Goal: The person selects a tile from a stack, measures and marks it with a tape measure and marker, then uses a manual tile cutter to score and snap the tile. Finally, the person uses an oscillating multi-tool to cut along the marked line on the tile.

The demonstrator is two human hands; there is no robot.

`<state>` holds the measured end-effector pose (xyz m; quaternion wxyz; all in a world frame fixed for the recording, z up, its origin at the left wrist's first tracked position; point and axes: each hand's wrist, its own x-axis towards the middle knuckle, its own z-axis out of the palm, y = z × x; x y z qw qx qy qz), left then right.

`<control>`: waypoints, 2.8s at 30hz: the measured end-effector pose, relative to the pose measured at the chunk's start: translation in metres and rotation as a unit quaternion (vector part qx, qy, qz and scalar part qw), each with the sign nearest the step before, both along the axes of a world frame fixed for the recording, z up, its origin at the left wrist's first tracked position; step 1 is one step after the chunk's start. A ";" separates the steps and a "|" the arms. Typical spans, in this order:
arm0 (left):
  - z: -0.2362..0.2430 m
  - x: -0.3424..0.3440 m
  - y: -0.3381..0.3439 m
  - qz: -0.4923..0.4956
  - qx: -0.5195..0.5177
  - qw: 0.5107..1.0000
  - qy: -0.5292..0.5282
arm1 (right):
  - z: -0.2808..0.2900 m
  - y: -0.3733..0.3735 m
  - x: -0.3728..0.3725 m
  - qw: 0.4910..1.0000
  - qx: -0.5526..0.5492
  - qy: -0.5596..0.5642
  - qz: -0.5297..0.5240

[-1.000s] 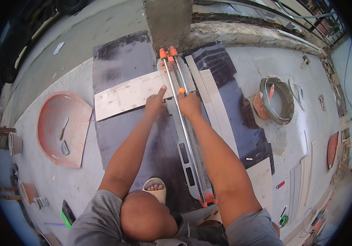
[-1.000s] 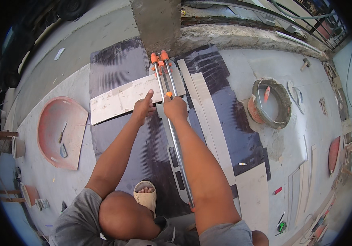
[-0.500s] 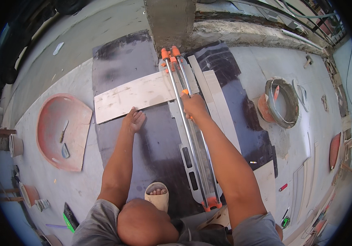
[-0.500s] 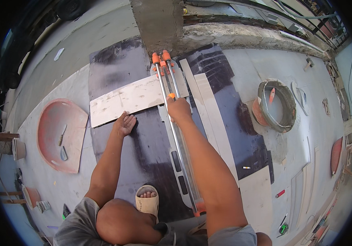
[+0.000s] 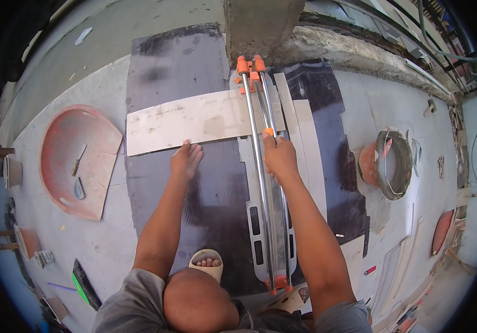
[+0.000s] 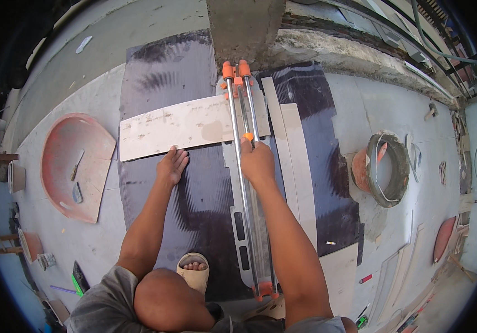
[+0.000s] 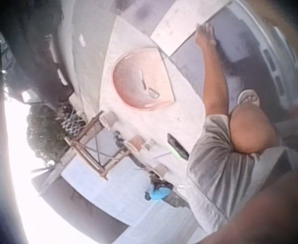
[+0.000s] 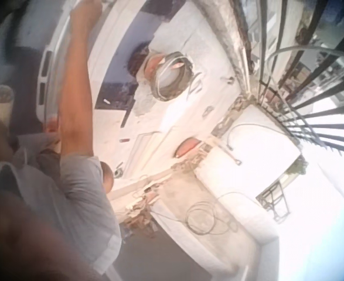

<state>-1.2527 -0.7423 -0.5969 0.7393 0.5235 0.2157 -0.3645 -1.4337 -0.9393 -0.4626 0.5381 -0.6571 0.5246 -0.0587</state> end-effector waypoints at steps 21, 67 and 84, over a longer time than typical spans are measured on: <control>0.109 -0.073 -0.168 -0.403 0.140 0.904 0.028 | -0.002 -0.002 0.009 0.991 -0.005 0.121 0.061; 0.202 -0.084 0.066 -0.649 0.558 0.394 -0.334 | 0.240 -0.185 -0.324 0.803 -0.028 -0.585 -0.108; 0.078 0.032 -0.049 -0.559 0.463 0.355 -0.589 | 0.010 -0.021 -0.167 0.973 0.208 -0.098 0.005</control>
